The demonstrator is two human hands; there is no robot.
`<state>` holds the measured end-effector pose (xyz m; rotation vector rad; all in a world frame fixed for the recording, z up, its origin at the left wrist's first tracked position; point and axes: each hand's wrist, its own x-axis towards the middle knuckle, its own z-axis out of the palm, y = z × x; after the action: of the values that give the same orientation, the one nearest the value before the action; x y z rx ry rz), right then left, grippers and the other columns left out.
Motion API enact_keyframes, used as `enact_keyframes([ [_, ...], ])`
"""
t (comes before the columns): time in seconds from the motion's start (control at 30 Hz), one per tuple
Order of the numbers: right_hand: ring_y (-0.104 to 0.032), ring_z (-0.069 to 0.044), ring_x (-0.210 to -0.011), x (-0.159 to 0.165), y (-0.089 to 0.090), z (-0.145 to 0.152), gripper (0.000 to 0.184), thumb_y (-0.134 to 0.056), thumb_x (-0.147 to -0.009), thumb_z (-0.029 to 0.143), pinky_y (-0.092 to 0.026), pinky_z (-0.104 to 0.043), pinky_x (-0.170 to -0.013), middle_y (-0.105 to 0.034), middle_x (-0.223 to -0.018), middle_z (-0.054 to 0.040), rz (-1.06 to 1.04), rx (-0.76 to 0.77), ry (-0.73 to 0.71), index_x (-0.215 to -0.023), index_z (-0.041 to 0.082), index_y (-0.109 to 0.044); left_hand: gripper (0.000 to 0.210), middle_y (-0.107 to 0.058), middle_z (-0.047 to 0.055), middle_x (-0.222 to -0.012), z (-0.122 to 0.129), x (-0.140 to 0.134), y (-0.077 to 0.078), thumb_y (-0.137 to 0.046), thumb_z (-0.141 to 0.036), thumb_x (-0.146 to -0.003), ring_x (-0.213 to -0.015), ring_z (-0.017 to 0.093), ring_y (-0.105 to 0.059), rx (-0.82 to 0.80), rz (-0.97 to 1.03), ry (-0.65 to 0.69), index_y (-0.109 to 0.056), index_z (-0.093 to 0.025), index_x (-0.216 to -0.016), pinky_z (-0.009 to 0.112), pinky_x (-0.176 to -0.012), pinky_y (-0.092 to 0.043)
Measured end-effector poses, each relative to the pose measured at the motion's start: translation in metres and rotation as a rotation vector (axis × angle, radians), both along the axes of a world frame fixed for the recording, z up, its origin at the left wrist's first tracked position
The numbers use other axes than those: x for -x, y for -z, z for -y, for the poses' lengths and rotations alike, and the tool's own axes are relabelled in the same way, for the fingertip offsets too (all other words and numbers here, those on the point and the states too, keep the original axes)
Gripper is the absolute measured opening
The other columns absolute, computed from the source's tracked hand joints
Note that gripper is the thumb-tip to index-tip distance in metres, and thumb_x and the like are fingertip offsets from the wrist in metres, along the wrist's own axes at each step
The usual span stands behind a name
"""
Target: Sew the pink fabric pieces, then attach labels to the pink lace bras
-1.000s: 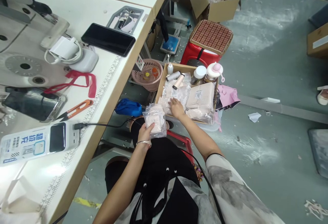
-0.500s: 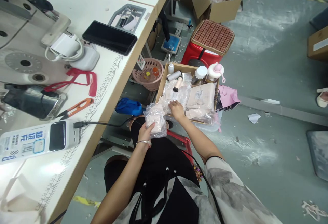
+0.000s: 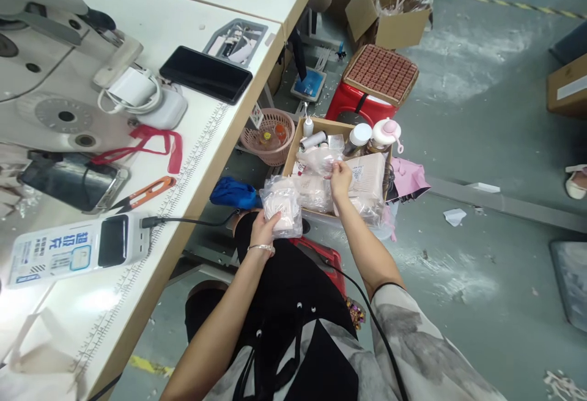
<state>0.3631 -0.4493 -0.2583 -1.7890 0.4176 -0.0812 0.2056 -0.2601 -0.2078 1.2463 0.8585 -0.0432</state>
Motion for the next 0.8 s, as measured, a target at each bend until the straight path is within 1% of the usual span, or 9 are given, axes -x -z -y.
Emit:
enact_keyframes([
  [0.2, -0.057, -0.01, -0.066, 0.016, -0.032, 0.029, 0.032, -0.061, -0.078, 0.051, -0.051, -0.021, -0.055, -0.051, -0.07, 0.0044, 0.108, -0.32, 0.083, -0.076, 0.023, -0.046, 0.029, -0.071, 0.01, -0.087, 0.023, -0.074, 0.022, -0.083, -0.027, -0.06, -0.088, 0.028, -0.068, -0.026, 0.002, 0.182, -0.066, -0.016, -0.081, 0.038, -0.082, -0.052],
  [0.27, -0.056, -0.01, -0.062, 0.024, -0.04, 0.036, 0.035, -0.066, -0.074, 0.051, -0.051, -0.02, -0.053, -0.05, -0.069, 0.0049, 0.13, -0.37, 0.063, -0.075, 0.024, -0.044, 0.029, -0.07, 0.015, -0.093, 0.029, -0.089, 0.028, -0.085, -0.023, -0.058, -0.102, 0.034, -0.065, -0.066, -0.004, 0.207, -0.064, -0.016, -0.076, 0.044, -0.09, -0.049],
  [0.33, -0.055, -0.01, -0.06, 0.031, -0.046, 0.04, 0.037, -0.068, -0.071, 0.052, -0.051, -0.021, -0.051, -0.051, -0.068, 0.0048, 0.15, -0.387, 0.028, -0.073, 0.024, -0.043, 0.035, -0.066, 0.02, -0.111, 0.032, -0.096, 0.029, -0.087, -0.016, -0.053, -0.125, 0.04, -0.052, -0.137, 0.02, 0.194, -0.063, -0.016, -0.078, 0.047, -0.104, -0.041],
  [0.43, -0.055, -0.011, -0.058, 0.046, -0.052, 0.038, 0.038, -0.067, -0.074, 0.054, -0.051, -0.023, -0.051, -0.051, -0.068, 0.0046, 0.187, -0.369, -0.03, -0.073, 0.024, -0.045, 0.047, -0.052, 0.019, -0.138, 0.035, -0.095, 0.02, -0.089, -0.01, -0.051, -0.146, 0.039, -0.025, -0.214, 0.11, 0.17, -0.065, -0.017, -0.09, 0.044, -0.117, -0.024],
  [0.5, -0.056, -0.012, -0.059, 0.061, -0.057, 0.032, 0.034, -0.064, -0.081, 0.055, -0.052, -0.026, -0.054, -0.054, -0.069, 0.0042, 0.219, -0.322, -0.079, -0.075, 0.024, -0.049, 0.044, -0.051, 0.017, -0.141, 0.037, -0.09, 0.01, -0.091, -0.016, -0.054, -0.147, 0.037, -0.023, -0.208, 0.165, 0.185, -0.067, -0.019, -0.092, 0.041, -0.118, -0.022],
  [0.57, -0.059, -0.014, -0.063, 0.08, -0.062, 0.024, 0.029, -0.063, -0.085, 0.051, -0.054, -0.03, -0.061, -0.058, -0.07, 0.0027, 0.248, -0.251, -0.163, -0.078, 0.024, -0.056, 0.035, -0.059, 0.016, -0.13, 0.037, -0.083, 0.0, -0.088, -0.036, -0.065, -0.141, 0.037, -0.035, -0.146, 0.192, 0.215, -0.069, -0.019, -0.089, 0.043, -0.116, -0.029],
  [0.67, -0.065, -0.021, -0.08, 0.109, -0.073, 0.013, 0.019, -0.064, -0.088, 0.04, -0.054, -0.04, -0.079, -0.07, -0.08, -0.0036, 0.328, -0.059, -0.466, -0.08, 0.024, -0.066, 0.055, -0.068, 0.016, -0.111, 0.035, -0.068, -0.015, -0.058, -0.069, -0.085, -0.124, 0.037, -0.055, 0.014, 0.194, 0.25, -0.071, -0.016, -0.091, 0.05, -0.105, -0.042],
  [0.73, -0.066, -0.024, -0.093, 0.125, -0.079, 0.01, 0.014, -0.06, -0.092, 0.033, -0.051, -0.044, -0.085, -0.074, -0.097, -0.0064, 0.437, 0.148, -0.713, -0.086, 0.025, -0.07, 0.061, -0.071, 0.017, -0.104, 0.031, -0.055, -0.022, -0.057, -0.072, -0.083, -0.115, 0.036, -0.062, 0.239, 0.168, 0.238, -0.071, -0.014, -0.093, 0.049, -0.099, -0.048],
  [0.8, -0.066, -0.023, -0.093, 0.137, -0.084, 0.009, 0.016, -0.054, -0.095, 0.028, -0.048, -0.044, -0.085, -0.074, -0.101, -0.0058, 0.557, 0.344, -0.847, -0.093, 0.025, -0.07, 0.052, -0.073, 0.016, -0.098, 0.026, -0.041, -0.028, -0.077, -0.059, -0.072, -0.106, 0.035, -0.066, 0.452, 0.139, 0.196, -0.07, -0.013, -0.093, 0.047, -0.095, -0.051],
])
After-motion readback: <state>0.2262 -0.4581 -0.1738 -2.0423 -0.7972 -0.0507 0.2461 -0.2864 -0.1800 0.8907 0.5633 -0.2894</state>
